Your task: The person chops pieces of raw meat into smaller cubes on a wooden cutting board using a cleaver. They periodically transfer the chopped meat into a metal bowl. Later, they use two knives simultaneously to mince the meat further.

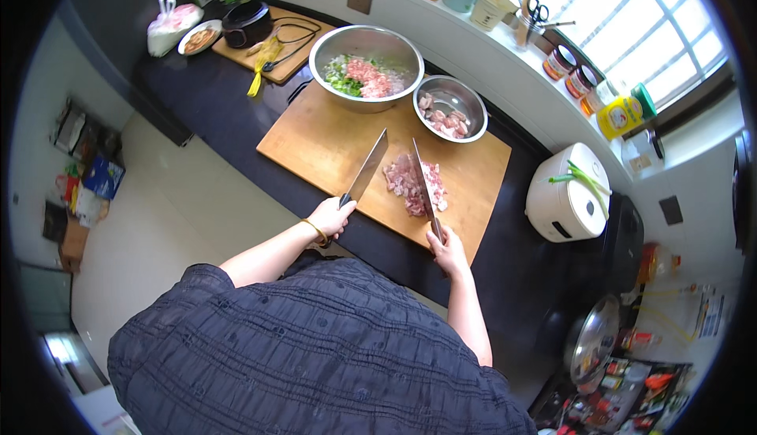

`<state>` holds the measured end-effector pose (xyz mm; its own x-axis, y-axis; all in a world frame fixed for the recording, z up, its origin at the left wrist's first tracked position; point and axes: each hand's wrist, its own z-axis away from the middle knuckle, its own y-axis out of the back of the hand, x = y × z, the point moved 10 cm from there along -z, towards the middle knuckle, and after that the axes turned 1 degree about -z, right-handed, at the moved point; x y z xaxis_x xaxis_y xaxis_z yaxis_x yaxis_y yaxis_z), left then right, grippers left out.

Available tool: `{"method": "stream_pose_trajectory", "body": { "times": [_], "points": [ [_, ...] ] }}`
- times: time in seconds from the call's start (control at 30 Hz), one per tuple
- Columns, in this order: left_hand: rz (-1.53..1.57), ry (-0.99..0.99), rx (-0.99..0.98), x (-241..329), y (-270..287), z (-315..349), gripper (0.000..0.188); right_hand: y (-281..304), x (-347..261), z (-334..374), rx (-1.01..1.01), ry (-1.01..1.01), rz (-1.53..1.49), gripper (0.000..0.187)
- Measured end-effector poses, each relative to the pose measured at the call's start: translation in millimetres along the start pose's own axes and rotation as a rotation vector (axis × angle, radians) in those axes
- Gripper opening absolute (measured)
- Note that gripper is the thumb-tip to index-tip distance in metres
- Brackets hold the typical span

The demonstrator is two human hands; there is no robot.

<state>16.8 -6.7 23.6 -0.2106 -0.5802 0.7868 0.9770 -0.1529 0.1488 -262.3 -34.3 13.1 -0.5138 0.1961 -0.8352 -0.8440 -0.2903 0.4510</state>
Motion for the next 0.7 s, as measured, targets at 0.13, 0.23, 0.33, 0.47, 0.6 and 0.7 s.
{"method": "stream_pose_trajectory", "body": {
  "times": [0.13,0.23,0.33,0.47,0.6,0.7],
  "points": [
    [-0.012,0.015,-0.06,1,12,-7,0.029,3,-26,16,0.067,-0.131,0.087,0.028],
    [0.022,-0.011,-0.091,5,13,-13,0.028,1,-37,19,0.237,0.054,0.287,0.032],
    [-0.031,-0.01,-0.117,9,17,-20,0.027,10,-60,31,0.297,-0.021,0.335,0.034],
    [-0.045,-0.033,-0.174,13,22,-28,0.032,12,-92,61,0.569,0.09,0.074,0.031],
    [-0.064,-0.038,-0.194,14,24,-34,0.027,-33,-23,55,0.343,-0.528,-0.273,0.031],
    [-0.08,-0.054,-0.207,15,25,-37,0.028,-25,-47,51,0.327,-0.46,-0.269,0.033]
  ]
}}
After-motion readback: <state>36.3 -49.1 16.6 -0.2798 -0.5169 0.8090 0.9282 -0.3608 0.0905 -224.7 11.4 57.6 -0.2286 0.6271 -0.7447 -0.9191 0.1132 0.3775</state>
